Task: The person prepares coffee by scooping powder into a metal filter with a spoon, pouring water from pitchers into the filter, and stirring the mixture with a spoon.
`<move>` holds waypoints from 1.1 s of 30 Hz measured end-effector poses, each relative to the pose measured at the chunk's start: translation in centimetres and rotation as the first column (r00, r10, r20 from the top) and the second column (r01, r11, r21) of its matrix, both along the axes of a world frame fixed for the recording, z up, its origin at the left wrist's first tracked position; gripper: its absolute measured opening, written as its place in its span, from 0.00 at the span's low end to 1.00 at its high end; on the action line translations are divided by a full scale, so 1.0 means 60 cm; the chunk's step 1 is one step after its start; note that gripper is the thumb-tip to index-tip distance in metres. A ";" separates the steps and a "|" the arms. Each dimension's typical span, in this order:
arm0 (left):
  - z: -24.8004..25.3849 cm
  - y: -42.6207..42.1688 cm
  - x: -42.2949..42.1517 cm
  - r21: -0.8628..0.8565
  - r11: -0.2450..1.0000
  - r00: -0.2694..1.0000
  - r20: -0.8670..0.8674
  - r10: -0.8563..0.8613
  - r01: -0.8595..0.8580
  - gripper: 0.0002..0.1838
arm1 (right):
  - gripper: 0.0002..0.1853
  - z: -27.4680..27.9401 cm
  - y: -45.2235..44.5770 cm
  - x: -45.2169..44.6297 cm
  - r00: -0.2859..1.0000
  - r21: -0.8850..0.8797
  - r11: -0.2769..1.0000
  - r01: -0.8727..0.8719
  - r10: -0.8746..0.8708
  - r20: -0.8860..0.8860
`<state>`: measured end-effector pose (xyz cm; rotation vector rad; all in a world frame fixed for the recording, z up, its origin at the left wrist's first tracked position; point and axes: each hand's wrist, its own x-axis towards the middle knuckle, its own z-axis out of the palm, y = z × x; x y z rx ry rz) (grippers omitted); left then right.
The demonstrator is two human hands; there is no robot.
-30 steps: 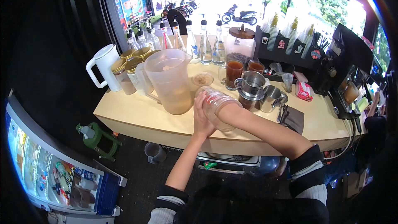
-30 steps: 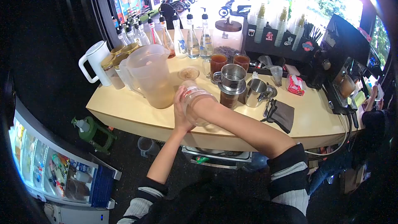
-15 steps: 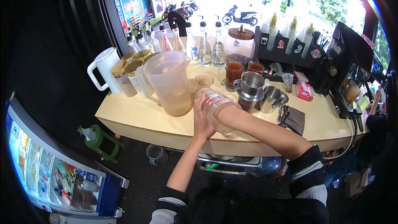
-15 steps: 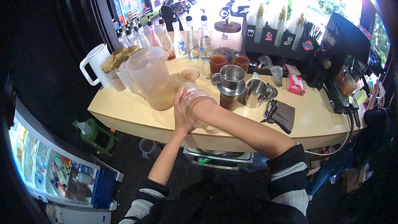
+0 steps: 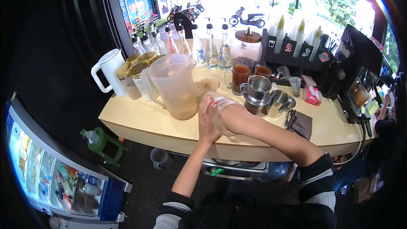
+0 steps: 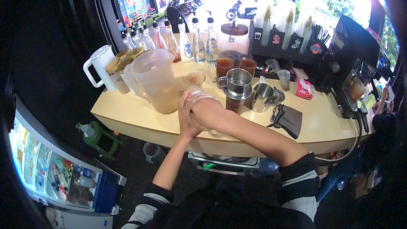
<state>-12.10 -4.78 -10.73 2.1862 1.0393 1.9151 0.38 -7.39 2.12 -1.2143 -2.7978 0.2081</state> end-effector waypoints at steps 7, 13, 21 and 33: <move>0.007 0.009 0.003 -0.084 0.996 0.997 0.073 0.002 0.004 0.55 | 0.12 0.074 -0.020 0.022 0.980 -0.057 0.998 0.004 -0.016 -0.196; 0.012 0.032 0.000 -0.229 0.973 0.992 0.128 0.015 0.015 0.55 | 0.12 0.125 -0.013 0.057 0.966 -0.167 0.984 0.054 -0.093 -0.239; 0.020 0.035 -0.008 -0.313 0.950 0.980 0.187 0.064 -0.003 0.59 | 0.13 0.147 0.047 0.088 0.934 -0.172 0.981 -0.096 0.029 -0.356; 0.023 0.030 0.007 -0.264 0.964 0.989 0.127 0.078 -0.042 0.55 | 0.11 0.156 0.106 0.154 0.851 -0.315 0.927 -0.206 0.011 -0.525</move>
